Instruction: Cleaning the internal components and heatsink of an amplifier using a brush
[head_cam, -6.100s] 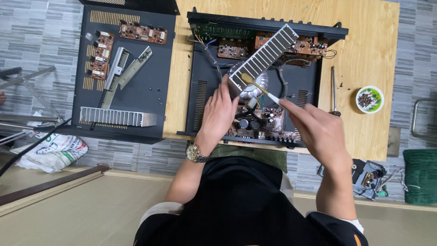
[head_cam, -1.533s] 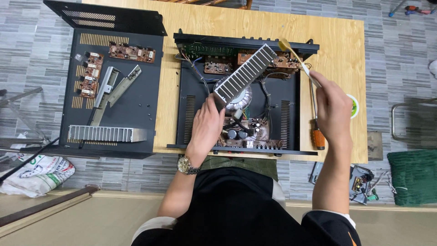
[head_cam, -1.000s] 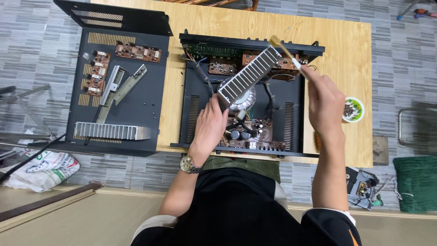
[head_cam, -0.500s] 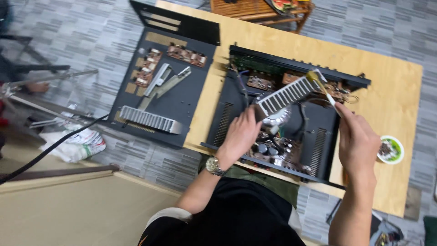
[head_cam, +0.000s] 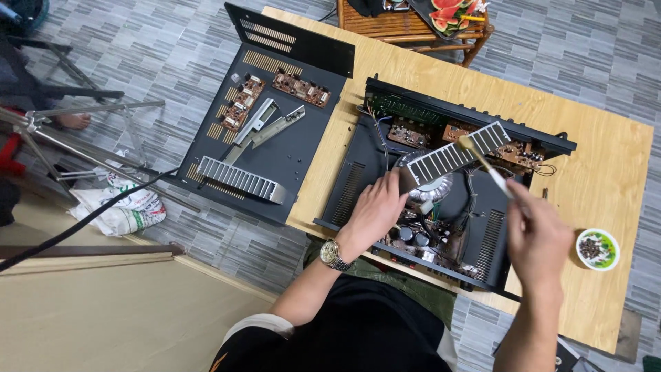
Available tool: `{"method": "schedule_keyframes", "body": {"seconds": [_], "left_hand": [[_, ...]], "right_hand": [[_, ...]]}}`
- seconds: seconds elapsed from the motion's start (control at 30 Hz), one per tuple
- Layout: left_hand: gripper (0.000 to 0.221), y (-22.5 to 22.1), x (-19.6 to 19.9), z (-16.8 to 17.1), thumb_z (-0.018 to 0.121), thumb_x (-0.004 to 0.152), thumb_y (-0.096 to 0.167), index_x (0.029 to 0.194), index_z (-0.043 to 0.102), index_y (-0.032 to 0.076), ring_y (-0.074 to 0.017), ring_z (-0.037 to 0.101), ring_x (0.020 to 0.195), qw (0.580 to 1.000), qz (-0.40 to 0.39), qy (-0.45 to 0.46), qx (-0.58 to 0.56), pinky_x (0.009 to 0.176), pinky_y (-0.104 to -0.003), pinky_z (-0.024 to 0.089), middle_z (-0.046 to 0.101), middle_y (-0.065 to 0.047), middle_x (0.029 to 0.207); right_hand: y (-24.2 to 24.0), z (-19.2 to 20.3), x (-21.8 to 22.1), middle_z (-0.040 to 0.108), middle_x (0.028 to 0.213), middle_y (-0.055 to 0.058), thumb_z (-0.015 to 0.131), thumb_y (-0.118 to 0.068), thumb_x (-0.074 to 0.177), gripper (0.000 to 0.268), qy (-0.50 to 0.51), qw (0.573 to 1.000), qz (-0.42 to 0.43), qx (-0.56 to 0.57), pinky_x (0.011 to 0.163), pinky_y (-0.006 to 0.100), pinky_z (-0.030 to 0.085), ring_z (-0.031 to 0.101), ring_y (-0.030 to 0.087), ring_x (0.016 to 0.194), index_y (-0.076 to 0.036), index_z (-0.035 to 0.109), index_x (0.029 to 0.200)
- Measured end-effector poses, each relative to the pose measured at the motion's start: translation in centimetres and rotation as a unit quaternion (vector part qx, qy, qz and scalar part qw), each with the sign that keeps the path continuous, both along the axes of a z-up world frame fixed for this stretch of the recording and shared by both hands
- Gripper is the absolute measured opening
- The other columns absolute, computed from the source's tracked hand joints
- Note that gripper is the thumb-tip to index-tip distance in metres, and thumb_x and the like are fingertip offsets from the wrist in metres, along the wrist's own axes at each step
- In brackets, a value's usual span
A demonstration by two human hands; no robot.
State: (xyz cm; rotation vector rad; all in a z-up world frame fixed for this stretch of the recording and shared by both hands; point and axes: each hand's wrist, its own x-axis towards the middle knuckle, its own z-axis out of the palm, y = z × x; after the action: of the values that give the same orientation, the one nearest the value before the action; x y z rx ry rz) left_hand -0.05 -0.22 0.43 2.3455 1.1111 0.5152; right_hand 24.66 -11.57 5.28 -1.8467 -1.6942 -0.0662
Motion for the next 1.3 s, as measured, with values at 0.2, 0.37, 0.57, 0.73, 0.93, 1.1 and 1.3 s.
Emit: {"method": "schedule_keyframes", "body": {"seconds": [0.2,0.37,0.57,0.73,0.93,1.1,1.3], "left_hand": [[0.053,0.1,0.0,0.0,0.042,0.106,0.026,0.143,0.031,-0.01,-0.0372,0.064,0.111,1.0,-0.008,-0.001,-0.005,0.091,-0.045,0.056,0.057,-0.029,0.129],[0.051,0.2,0.0,-0.3,0.042,0.106,0.024,0.143,0.032,-0.01,-0.0357,0.066,0.109,1.0,-0.008,-0.01,-0.007,0.089,-0.044,0.058,0.058,-0.029,0.127],[0.052,0.3,0.3,-0.2,0.046,0.106,0.023,0.144,0.033,-0.011,-0.0361,0.065,0.116,0.998,-0.007,-0.013,-0.053,0.099,-0.045,0.055,0.057,-0.031,0.132],[0.055,0.2,0.2,-0.8,0.048,0.105,0.024,0.144,0.032,-0.011,-0.0348,0.064,0.117,0.999,-0.009,0.0,-0.038,0.096,-0.043,0.056,0.056,-0.031,0.134],[0.05,0.2,0.0,-0.8,0.051,0.101,0.021,0.137,0.038,-0.011,-0.0433,0.066,0.104,0.999,0.002,0.011,0.041,0.081,-0.051,0.054,0.062,-0.031,0.117],[0.049,0.3,0.1,-0.9,0.049,0.101,0.023,0.137,0.038,-0.01,-0.0409,0.067,0.102,0.999,0.002,0.011,0.044,0.079,-0.048,0.053,0.062,-0.029,0.117],[0.051,0.1,0.2,-1.9,0.05,0.101,0.025,0.137,0.039,-0.009,-0.0388,0.068,0.1,0.997,0.012,0.025,0.077,0.079,-0.046,0.053,0.063,-0.027,0.117]], "right_hand": [[-2.5,0.9,-0.4,0.073,0.114,0.017,0.059,0.001,0.105,0.03,0.064,0.997,-0.012,-0.045,0.068,0.032,0.047,0.059,0.019,0.068,0.002,0.068,0.134],[-3.2,1.6,-0.1,0.067,0.089,0.009,0.056,-0.004,0.112,0.025,0.072,0.994,-0.073,-0.035,0.065,0.031,0.036,0.048,0.016,0.063,-0.001,0.071,0.132],[-2.2,2.4,-1.5,0.073,0.103,0.016,0.058,-0.003,0.11,0.019,0.053,0.997,-0.047,0.034,0.067,0.034,0.045,0.062,0.023,0.075,0.006,0.072,0.12],[-2.3,0.9,-0.7,0.071,0.098,0.015,0.059,-0.002,0.11,0.014,0.073,0.995,-0.055,0.038,0.067,0.033,0.044,0.063,0.023,0.077,0.006,0.07,0.113],[-0.1,-0.6,-1.9,0.069,0.076,0.009,0.064,-0.013,0.108,0.009,0.063,0.994,-0.077,0.037,0.066,0.038,0.051,0.066,0.032,0.068,-0.011,0.072,0.113],[-2.5,-0.8,-1.1,0.072,0.086,0.016,0.063,-0.013,0.107,0.012,0.021,0.997,-0.064,-0.037,0.067,0.045,0.052,0.069,0.04,0.079,-0.009,0.073,0.112],[-3.6,-1.1,-0.3,0.074,0.092,0.007,0.061,-0.016,0.108,0.012,0.044,0.996,-0.078,-0.005,0.075,0.04,0.053,0.07,0.034,0.087,-0.013,0.072,0.112]]}}
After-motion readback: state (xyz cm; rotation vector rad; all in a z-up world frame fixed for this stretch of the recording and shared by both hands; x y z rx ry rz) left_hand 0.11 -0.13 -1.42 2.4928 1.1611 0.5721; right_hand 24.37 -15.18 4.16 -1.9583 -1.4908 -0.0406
